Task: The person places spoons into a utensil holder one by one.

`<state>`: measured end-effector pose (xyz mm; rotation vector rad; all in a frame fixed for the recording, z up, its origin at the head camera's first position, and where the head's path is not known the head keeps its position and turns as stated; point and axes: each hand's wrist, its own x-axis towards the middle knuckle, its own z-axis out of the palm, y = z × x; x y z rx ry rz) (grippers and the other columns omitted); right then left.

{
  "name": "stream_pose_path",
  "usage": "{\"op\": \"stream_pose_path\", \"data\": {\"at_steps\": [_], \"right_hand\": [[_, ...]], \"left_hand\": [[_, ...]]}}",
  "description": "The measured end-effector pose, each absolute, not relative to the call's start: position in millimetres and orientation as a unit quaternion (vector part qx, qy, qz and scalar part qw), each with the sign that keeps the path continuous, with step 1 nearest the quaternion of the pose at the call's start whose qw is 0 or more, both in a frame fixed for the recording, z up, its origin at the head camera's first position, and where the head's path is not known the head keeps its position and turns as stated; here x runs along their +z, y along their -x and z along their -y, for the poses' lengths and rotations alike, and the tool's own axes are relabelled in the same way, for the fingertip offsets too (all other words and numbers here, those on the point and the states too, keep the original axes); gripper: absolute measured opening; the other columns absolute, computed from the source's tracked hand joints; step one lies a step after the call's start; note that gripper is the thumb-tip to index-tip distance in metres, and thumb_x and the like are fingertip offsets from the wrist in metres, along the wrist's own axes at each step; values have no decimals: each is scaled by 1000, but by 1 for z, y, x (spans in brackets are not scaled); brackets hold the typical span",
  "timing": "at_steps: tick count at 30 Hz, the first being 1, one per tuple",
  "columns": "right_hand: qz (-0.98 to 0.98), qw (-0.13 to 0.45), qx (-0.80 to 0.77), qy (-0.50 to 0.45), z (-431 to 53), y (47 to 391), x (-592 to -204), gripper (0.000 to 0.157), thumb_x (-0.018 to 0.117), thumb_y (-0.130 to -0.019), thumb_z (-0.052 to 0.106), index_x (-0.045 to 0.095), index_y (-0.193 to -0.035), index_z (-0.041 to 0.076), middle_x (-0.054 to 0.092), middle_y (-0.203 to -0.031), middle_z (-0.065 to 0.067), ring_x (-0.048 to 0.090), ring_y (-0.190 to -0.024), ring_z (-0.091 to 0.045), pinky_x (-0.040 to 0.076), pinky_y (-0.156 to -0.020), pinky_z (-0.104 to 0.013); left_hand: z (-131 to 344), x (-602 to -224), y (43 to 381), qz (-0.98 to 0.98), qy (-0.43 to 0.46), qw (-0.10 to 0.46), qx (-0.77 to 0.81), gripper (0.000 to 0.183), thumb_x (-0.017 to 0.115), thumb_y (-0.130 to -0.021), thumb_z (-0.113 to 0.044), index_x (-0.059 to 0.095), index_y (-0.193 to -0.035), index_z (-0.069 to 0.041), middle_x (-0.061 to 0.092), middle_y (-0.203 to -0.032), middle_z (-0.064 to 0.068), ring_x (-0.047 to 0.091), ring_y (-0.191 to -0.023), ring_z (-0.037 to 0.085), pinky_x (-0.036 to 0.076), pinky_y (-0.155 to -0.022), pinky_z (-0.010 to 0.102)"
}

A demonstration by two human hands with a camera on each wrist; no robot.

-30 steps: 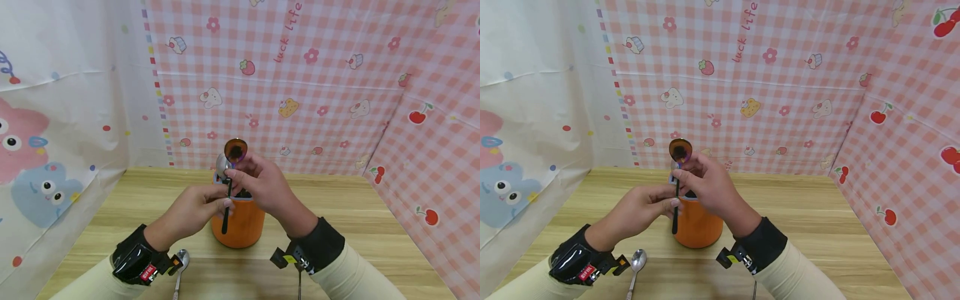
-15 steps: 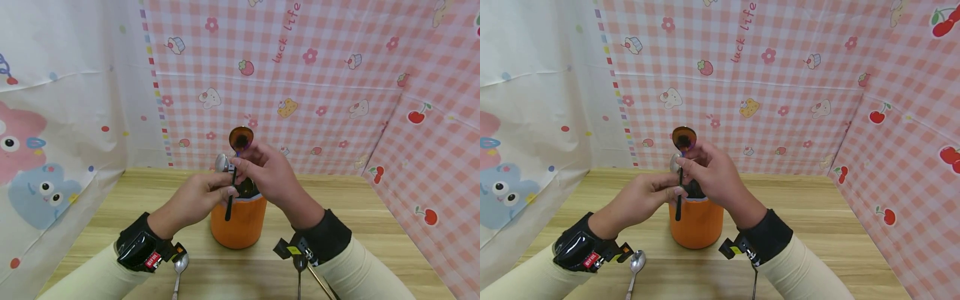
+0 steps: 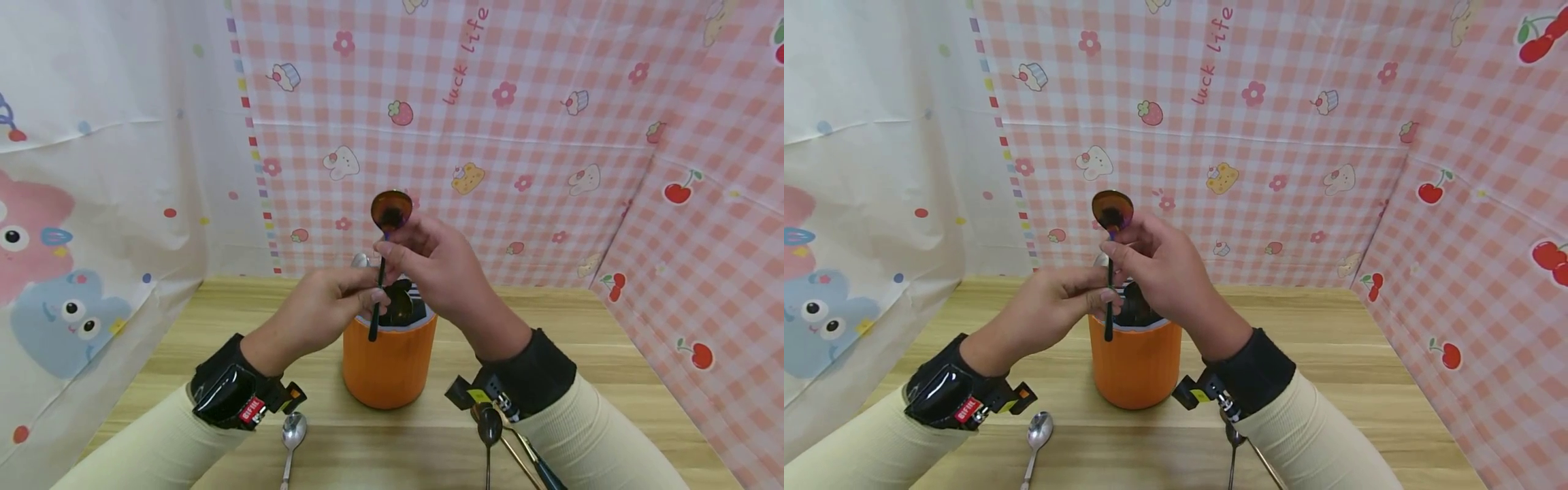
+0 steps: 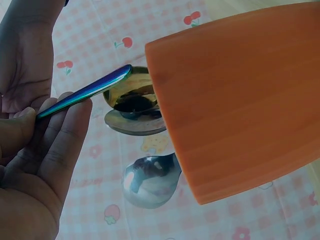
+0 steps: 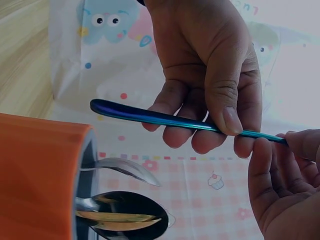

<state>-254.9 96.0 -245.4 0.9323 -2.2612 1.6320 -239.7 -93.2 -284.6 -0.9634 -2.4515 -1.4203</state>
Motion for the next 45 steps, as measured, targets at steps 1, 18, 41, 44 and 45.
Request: {"op": "stream_pose_path", "data": {"at_steps": [1, 18, 41, 44, 45], "right_hand": [[766, 102, 551, -316, -96, 255, -245, 11, 64, -97, 17, 61, -103, 8, 66, -82, -12, 66, -74, -23, 56, -75, -46], [756, 102, 557, -328, -90, 258, -250, 11, 63, -97, 15, 61, -106, 7, 66, -92, -13, 66, -79, -21, 58, -73, -39], [782, 85, 545, -288, -83, 267, -272, 25, 66, -95, 14, 62, -120, 13, 68, -113, -10, 64, -96, -18, 56, -82, -39], [789, 91, 536, -285, -83, 266, -272, 24, 67, -95, 18, 62, -118, 15, 68, -113, -7, 63, -95, -17, 55, -81, -38], [789, 94, 536, -285, -83, 266, -272, 23, 67, -95, 17, 62, -117, 15, 68, -112, -7, 63, -95, -17, 55, -81, -38]], "left_hand": [[93, -285, 241, 817, 322, 82, -471, 14, 62, -96, -10, 71, -107, -7, 72, -90, 7, 69, -77, 15, 60, -71, 37], [95, -290, 251, 815, 314, 117, -473, 14, 66, -93, -4, 73, -104, -7, 68, -97, 7, 69, -80, 15, 59, -71, 30], [111, -303, 258, 851, 233, 55, -467, 23, 61, -98, -16, 70, -118, -6, 71, -111, 10, 70, -88, 20, 59, -80, 38], [115, -303, 258, 853, 209, 55, -476, 26, 61, -98, -17, 68, -121, -7, 70, -115, 10, 71, -90, 19, 58, -82, 39], [116, -302, 257, 852, 206, 55, -479, 26, 60, -99, -17, 68, -121, -6, 70, -116, 10, 71, -90, 19, 58, -82, 39]]}}
